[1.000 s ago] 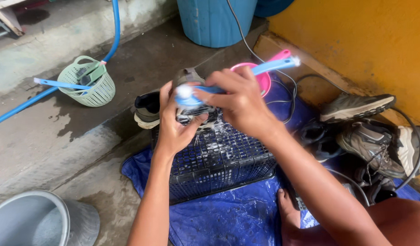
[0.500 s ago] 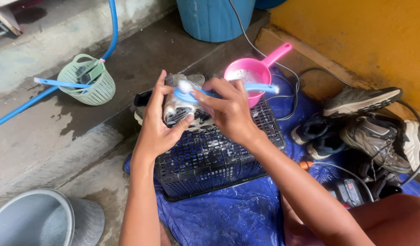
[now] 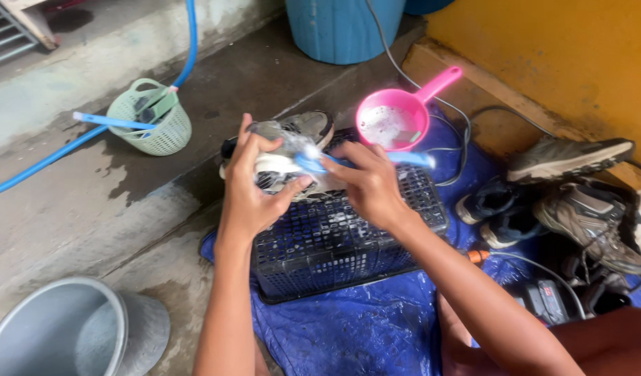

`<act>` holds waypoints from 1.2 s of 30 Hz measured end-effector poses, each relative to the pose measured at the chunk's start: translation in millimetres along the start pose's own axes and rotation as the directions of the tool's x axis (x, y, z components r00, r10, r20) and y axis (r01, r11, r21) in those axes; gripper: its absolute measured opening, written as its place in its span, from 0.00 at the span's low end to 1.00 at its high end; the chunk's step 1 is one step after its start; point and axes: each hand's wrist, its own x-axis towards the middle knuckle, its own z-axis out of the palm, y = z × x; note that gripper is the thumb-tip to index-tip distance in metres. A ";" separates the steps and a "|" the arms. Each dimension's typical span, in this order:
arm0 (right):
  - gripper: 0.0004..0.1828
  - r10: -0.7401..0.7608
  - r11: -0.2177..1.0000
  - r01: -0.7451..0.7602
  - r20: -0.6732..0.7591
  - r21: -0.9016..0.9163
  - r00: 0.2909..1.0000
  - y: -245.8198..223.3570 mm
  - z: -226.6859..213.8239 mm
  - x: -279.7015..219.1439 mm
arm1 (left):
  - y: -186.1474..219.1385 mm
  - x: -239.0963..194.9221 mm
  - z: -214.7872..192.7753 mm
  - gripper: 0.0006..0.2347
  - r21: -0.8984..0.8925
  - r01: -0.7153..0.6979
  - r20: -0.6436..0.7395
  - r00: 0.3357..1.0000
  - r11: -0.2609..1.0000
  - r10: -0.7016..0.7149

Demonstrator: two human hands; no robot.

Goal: The person scrubs a grey sneaker with a blue brush, repeatedly dipping it into a pink container of soapy water. They clean the sole and upper parts of the shoe, which is placed on a black plastic crate.

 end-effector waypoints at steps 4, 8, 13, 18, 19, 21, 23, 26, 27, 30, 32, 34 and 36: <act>0.20 0.058 0.996 -0.058 -0.005 0.073 0.998 -10.8 9.9 8.9 | 4.6 4.4 0.2 0.24 -0.055 -0.004 0.026 1.000 0.998 0.005; 0.24 -0.081 0.995 0.078 0.050 0.067 0.995 -44.0 -3.0 43.0 | -8.3 -3.9 -4.5 0.24 0.003 -0.002 0.051 0.999 1.000 0.002; 0.28 -0.024 0.991 0.014 0.079 0.136 0.997 -28.7 1.2 20.7 | -6.6 -4.8 -16.2 0.26 -0.038 0.026 0.077 0.997 0.999 -0.023; 0.28 -0.127 0.990 0.120 0.093 0.075 0.988 -66.7 -4.7 67.5 | -3.5 0.0 -10.5 0.28 -0.015 -0.029 0.082 0.996 0.999 0.030; 0.28 -0.124 0.990 0.117 0.095 0.076 0.988 -56.0 -5.3 53.6 | -8.5 -5.6 -10.0 0.28 -0.016 -0.026 0.083 0.996 1.000 0.027; 0.28 -0.085 0.992 0.070 0.142 0.110 0.986 -32.0 -2.5 35.2 | -20.9 -9.3 -14.2 0.26 -0.134 0.019 0.060 0.998 0.991 -0.011; 0.28 -0.037 0.993 0.020 0.150 0.116 0.988 -14.6 -1.3 8.5 | -35.1 -14.1 -14.8 0.26 -0.149 0.005 0.023 1.000 0.989 -0.002; 0.29 -0.022 0.997 0.009 0.156 0.080 0.988 -28.8 -6.6 12.1 | -41.3 -19.5 -15.8 0.26 -0.191 -0.019 -0.035 0.999 0.981 0.013; 0.29 -0.061 0.997 0.053 0.157 0.050 0.986 -39.6 -10.9 19.3 | -40.7 -21.2 -14.0 0.25 -0.210 -0.025 -0.061 0.998 0.977 0.013; 0.31 -0.054 0.998 0.041 0.266 0.055 0.962 -55.0 -19.8 42.1 | -49.2 -26.2 1.7 0.25 -0.352 -0.021 -0.069 0.998 0.936 -0.004; 0.26 -0.051 0.997 0.033 0.300 0.064 0.952 -59.8 -36.0 48.2 | -66.6 -42.6 18.9 0.26 -0.395 0.019 -0.050 0.998 0.919 -0.042; 0.22 -0.057 0.997 0.037 0.332 0.067 0.942 -41.1 -40.5 41.6 | -96.0 -53.4 27.1 0.27 -0.439 0.044 -0.038 0.997 0.898 -0.068; 0.14 0.062 0.993 -0.095 0.402 0.063 0.914 -4.1 -35.3 6.8 | -134.5 -75.3 29.9 0.29 -0.370 0.153 0.012 0.987 0.916 -0.160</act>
